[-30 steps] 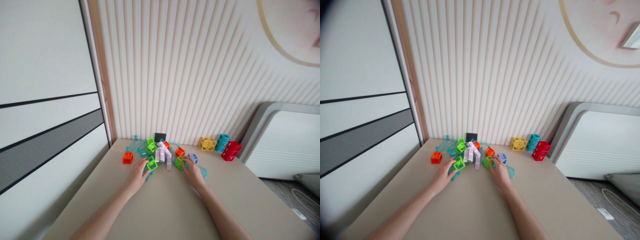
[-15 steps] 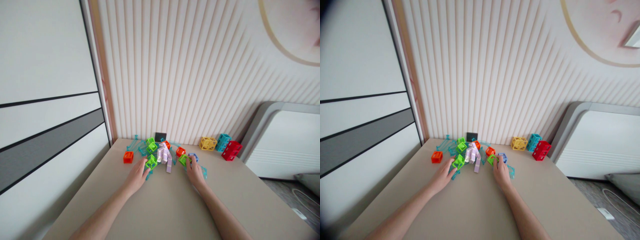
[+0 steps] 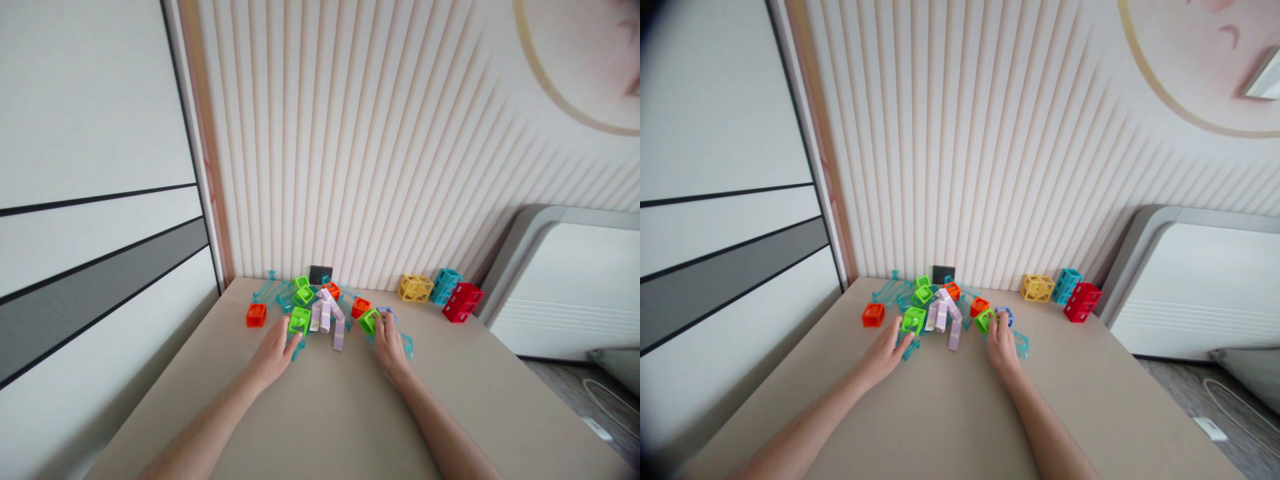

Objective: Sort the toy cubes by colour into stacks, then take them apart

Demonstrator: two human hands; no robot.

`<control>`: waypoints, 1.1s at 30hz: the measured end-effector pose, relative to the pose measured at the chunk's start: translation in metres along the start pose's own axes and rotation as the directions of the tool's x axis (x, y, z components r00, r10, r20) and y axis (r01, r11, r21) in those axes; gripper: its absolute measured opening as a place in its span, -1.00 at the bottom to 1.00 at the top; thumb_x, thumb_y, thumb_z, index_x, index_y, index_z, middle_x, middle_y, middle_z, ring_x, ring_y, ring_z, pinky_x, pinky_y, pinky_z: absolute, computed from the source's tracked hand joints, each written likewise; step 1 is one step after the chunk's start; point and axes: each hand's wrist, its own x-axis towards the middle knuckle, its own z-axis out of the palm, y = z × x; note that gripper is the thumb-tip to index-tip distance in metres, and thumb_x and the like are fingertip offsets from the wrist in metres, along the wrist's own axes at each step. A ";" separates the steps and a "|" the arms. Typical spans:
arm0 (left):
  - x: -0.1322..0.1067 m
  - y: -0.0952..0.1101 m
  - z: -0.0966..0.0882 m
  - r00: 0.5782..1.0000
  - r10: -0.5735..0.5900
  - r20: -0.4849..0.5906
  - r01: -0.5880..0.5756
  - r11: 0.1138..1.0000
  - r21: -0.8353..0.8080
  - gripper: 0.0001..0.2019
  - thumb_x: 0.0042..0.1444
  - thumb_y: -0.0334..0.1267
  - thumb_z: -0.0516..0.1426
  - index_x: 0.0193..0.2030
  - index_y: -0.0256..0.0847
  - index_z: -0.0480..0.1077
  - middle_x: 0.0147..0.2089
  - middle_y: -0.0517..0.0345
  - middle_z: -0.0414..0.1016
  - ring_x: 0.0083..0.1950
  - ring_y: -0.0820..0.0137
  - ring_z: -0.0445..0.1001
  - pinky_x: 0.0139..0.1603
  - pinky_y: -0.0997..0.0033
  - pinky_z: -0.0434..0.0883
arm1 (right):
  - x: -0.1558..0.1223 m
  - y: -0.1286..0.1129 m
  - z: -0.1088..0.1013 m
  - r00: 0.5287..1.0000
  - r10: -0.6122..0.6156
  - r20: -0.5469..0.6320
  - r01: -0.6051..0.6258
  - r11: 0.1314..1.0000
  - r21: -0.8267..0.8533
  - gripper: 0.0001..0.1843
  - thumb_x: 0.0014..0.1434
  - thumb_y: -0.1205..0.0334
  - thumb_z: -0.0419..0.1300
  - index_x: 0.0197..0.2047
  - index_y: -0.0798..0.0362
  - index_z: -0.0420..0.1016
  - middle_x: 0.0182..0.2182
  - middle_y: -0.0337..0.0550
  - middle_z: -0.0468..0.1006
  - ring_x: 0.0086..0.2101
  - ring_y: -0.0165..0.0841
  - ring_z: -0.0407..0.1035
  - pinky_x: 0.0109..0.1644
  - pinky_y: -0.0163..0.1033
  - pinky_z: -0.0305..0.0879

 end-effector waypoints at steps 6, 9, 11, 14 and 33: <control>0.001 0.002 -0.001 1.000 -0.011 -0.013 0.011 1.000 -0.015 -0.78 0.33 -0.07 0.00 -0.03 -0.14 0.23 -0.08 -0.08 0.55 0.01 0.14 0.57 0.00 0.09 0.54 | -0.001 -0.004 -0.001 0.999 -0.035 -0.011 0.035 0.999 -0.002 -0.72 0.31 -0.04 -0.12 -0.24 -0.06 0.24 -0.48 -0.16 0.48 -0.47 -0.19 0.46 -0.35 -0.16 0.34; 0.001 0.002 -0.001 0.999 -0.003 -0.043 0.003 1.000 0.003 -0.78 0.34 -0.06 -0.01 -0.03 -0.14 0.23 -0.06 -0.09 0.54 0.04 0.13 0.56 0.03 0.06 0.52 | -0.001 -0.004 -0.002 0.999 -0.043 -0.017 0.043 0.999 0.003 -0.74 0.31 -0.03 -0.10 -0.25 -0.06 0.25 -0.50 -0.16 0.48 -0.50 -0.21 0.44 -0.37 -0.17 0.32; 0.001 0.003 -0.001 0.998 0.001 -0.057 -0.001 1.000 0.008 -0.78 0.35 -0.06 -0.02 -0.03 -0.13 0.23 -0.03 -0.09 0.53 0.06 0.14 0.55 0.04 0.07 0.52 | -0.001 -0.004 -0.003 0.999 -0.038 -0.011 0.037 0.999 -0.002 -0.74 0.31 -0.02 -0.10 -0.28 -0.07 0.25 -0.51 -0.17 0.47 -0.50 -0.21 0.43 -0.39 -0.18 0.30; 0.002 0.006 -0.004 0.997 -0.003 -0.073 0.003 1.000 0.005 -0.78 0.35 -0.07 -0.02 0.00 -0.13 0.22 -0.01 -0.09 0.52 0.08 0.14 0.53 0.04 0.08 0.52 | -0.001 -0.004 -0.004 1.000 -0.014 0.006 0.014 1.000 -0.026 -0.71 0.29 -0.04 -0.12 -0.33 -0.08 0.24 -0.54 -0.19 0.45 -0.50 -0.20 0.42 -0.40 -0.19 0.27; -0.001 0.026 -0.015 0.998 0.062 -0.030 -0.068 0.953 -0.296 -0.79 0.32 -0.22 0.05 0.06 -0.13 0.28 0.35 -0.15 0.24 0.31 0.15 0.35 0.21 0.12 0.45 | -0.002 -0.007 -0.010 0.998 -0.032 -0.057 0.026 0.994 -0.102 -0.69 0.29 -0.08 -0.14 -0.25 -0.07 0.25 -0.52 -0.21 0.47 -0.49 -0.18 0.42 -0.39 -0.21 0.22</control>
